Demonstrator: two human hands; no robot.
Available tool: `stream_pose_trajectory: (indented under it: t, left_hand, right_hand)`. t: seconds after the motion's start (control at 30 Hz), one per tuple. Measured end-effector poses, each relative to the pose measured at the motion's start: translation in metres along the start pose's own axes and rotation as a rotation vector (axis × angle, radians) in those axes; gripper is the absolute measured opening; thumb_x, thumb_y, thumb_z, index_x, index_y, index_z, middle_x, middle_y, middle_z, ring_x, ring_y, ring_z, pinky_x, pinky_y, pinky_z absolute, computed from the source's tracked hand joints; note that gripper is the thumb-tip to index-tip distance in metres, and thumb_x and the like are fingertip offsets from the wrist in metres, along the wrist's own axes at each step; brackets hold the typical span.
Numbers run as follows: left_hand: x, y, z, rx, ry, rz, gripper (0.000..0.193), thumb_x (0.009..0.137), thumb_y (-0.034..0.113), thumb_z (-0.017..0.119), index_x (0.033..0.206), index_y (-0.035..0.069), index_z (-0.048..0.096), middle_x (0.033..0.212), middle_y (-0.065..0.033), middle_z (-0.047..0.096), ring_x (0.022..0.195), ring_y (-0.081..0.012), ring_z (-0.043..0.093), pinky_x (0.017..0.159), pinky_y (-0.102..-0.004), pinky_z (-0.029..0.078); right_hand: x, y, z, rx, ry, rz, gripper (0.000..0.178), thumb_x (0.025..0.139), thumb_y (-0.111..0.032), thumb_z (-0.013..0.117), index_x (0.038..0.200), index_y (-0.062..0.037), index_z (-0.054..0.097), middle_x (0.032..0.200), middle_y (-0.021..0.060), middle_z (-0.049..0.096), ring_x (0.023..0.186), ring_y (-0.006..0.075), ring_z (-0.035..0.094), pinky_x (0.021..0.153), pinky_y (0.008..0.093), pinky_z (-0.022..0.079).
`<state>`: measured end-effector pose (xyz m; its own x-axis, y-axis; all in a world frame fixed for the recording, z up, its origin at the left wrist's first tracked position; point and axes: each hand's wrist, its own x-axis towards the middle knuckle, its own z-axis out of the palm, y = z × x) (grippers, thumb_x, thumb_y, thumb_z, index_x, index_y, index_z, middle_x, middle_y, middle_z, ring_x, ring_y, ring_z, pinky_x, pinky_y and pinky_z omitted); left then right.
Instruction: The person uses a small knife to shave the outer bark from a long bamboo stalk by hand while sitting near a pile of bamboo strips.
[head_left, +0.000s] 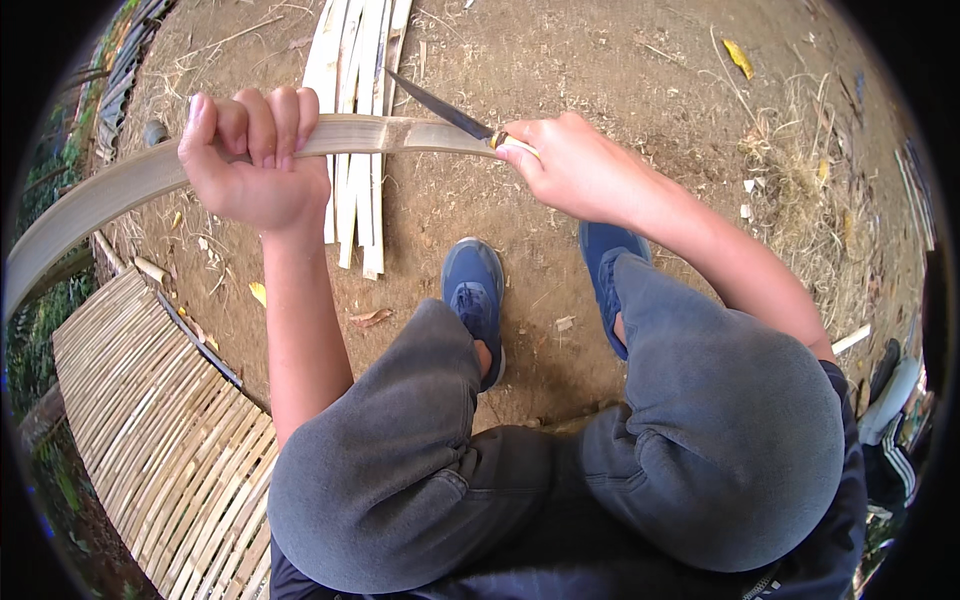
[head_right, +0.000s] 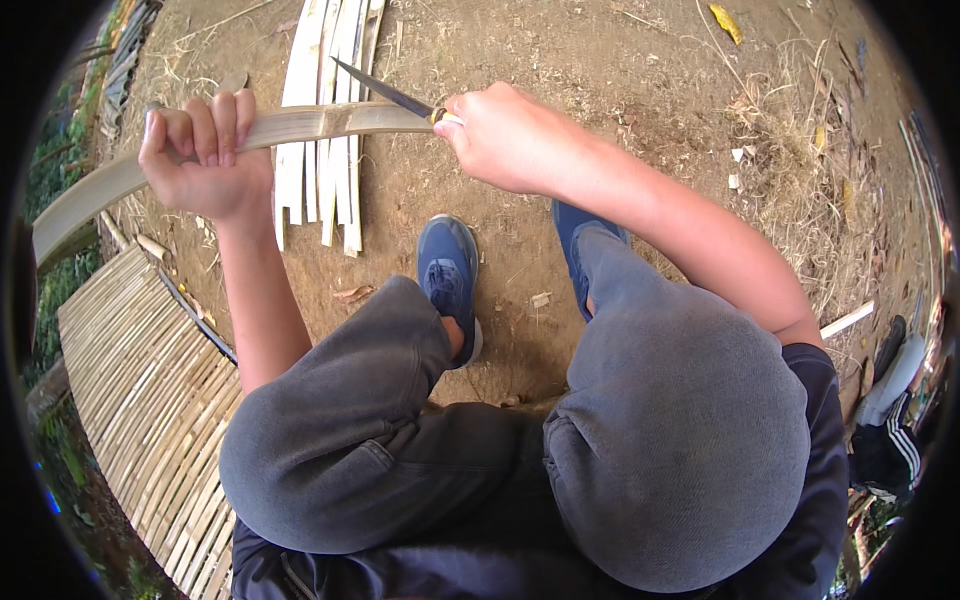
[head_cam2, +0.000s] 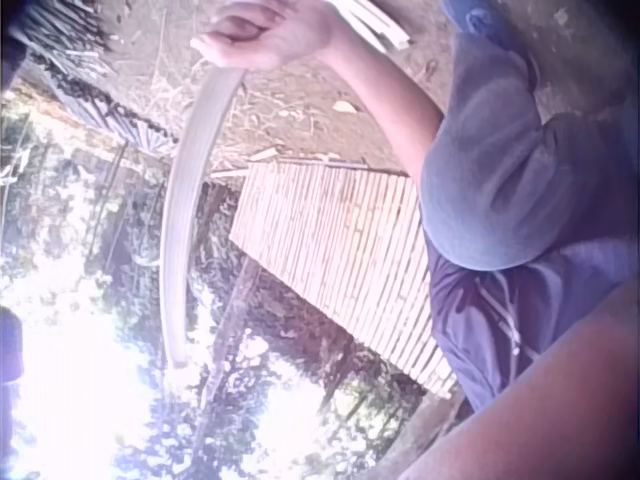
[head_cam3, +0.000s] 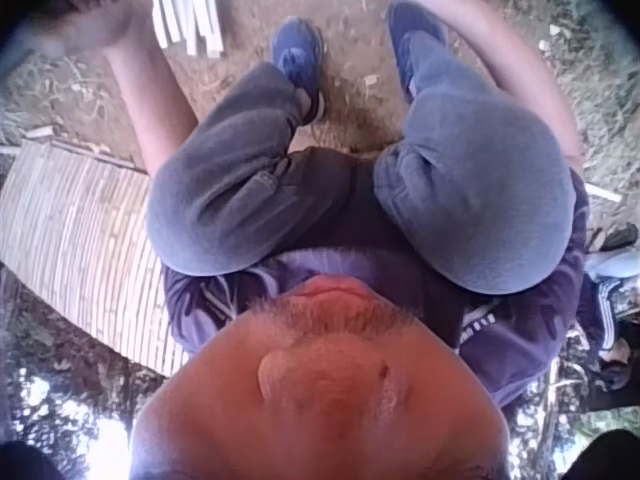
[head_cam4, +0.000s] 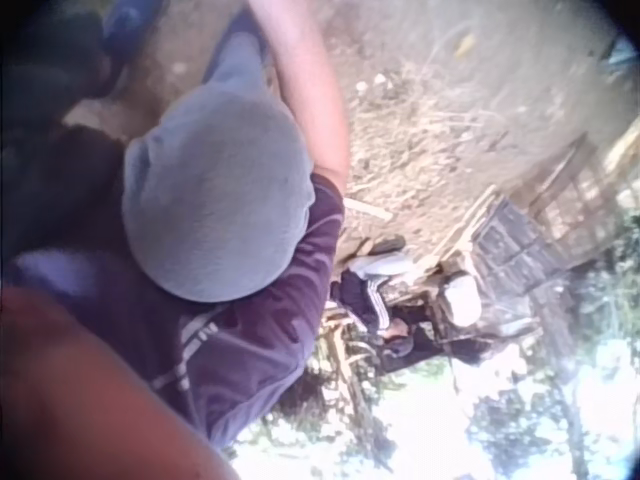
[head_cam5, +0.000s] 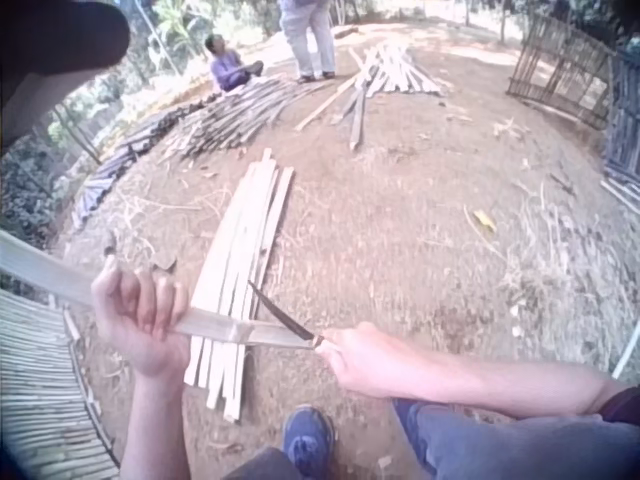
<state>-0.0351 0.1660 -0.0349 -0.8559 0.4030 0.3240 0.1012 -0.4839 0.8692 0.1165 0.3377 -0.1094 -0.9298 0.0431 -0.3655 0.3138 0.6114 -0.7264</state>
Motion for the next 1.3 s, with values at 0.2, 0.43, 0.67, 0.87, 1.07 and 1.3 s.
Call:
stream_pose_trajectory:
  t: [0.2, 0.43, 0.67, 0.87, 1.07, 1.3]
  left_hand:
    - [-0.001, 0.0, -0.006, 0.028, 0.008, -0.012, 0.041, 0.09, 0.025, 0.047, 0.056, 0.02, 0.025, 0.045, 0.0052, 0.02, 0.039, -0.0062, 0.016, 0.043, -0.0249, 0.021]
    - [0.005, -0.005, -0.015, 0.05, 0.068, -0.036, 0.042, 0.089, 0.024, 0.046, 0.054, 0.02, 0.023, 0.045, 0.0052, 0.018, 0.039, -0.007, 0.016, 0.043, -0.0249, 0.02]
    - [0.003, -0.003, -0.025, 0.044, 0.101, -0.032, 0.044, 0.09, 0.024, 0.044, 0.053, 0.02, 0.022, 0.043, 0.0049, 0.018, 0.039, -0.0068, 0.015, 0.042, -0.025, 0.019]
    - [0.0, -0.001, -0.033, -0.036, 0.011, -0.059, 0.042, 0.09, 0.024, 0.044, 0.053, 0.019, 0.023, 0.042, 0.0047, 0.021, 0.038, -0.0068, 0.017, 0.042, -0.0251, 0.021]
    - [-0.007, 0.001, -0.039, -0.076, -0.03, -0.072, 0.04, 0.088, 0.024, 0.046, 0.053, 0.019, 0.027, 0.042, 0.005, 0.024, 0.037, -0.0067, 0.021, 0.043, -0.0255, 0.023]
    - [-0.008, 0.0, -0.036, -0.042, 0.061, -0.058, 0.042, 0.09, 0.023, 0.044, 0.054, 0.019, 0.023, 0.043, 0.0048, 0.02, 0.038, -0.0064, 0.019, 0.041, -0.0247, 0.022]
  right_hand:
    - [0.0, 0.006, 0.005, -0.002, 0.006, 0.009, 0.035, 0.103, -0.023, 0.042, 0.105, 0.0028, 0.065, 0.069, 0.0155, 0.064, 0.055, 0.022, 0.063, 0.053, 0.0398, 0.052]
    - [0.0, -0.014, -0.001, -0.085, 0.006, 0.008, 0.035, 0.103, -0.023, 0.044, 0.103, 0.0047, 0.065, 0.072, 0.0174, 0.066, 0.063, 0.026, 0.068, 0.057, 0.0415, 0.055]
    - [0.009, -0.002, 0.011, -0.104, -0.024, 0.017, 0.035, 0.104, -0.026, 0.043, 0.114, 0.0006, 0.064, 0.066, 0.0154, 0.064, 0.052, 0.0226, 0.061, 0.052, 0.0391, 0.052]
    - [0.005, -0.004, 0.014, -0.072, -0.085, 0.112, 0.035, 0.104, -0.024, 0.043, 0.116, 0.0018, 0.062, 0.061, 0.0109, 0.06, 0.046, 0.0156, 0.053, 0.041, 0.0356, 0.044]
    - [0.003, -0.003, 0.021, -0.039, -0.016, 0.009, 0.033, 0.103, -0.022, 0.046, 0.116, 0.0032, 0.062, 0.064, 0.013, 0.063, 0.049, 0.0203, 0.058, 0.043, 0.0374, 0.048]
    - [0.007, 0.016, 0.034, -0.04, 0.016, -0.024, 0.034, 0.101, -0.023, 0.047, 0.102, 0.0052, 0.067, 0.072, 0.0165, 0.066, 0.063, 0.0279, 0.068, 0.053, 0.0429, 0.054]
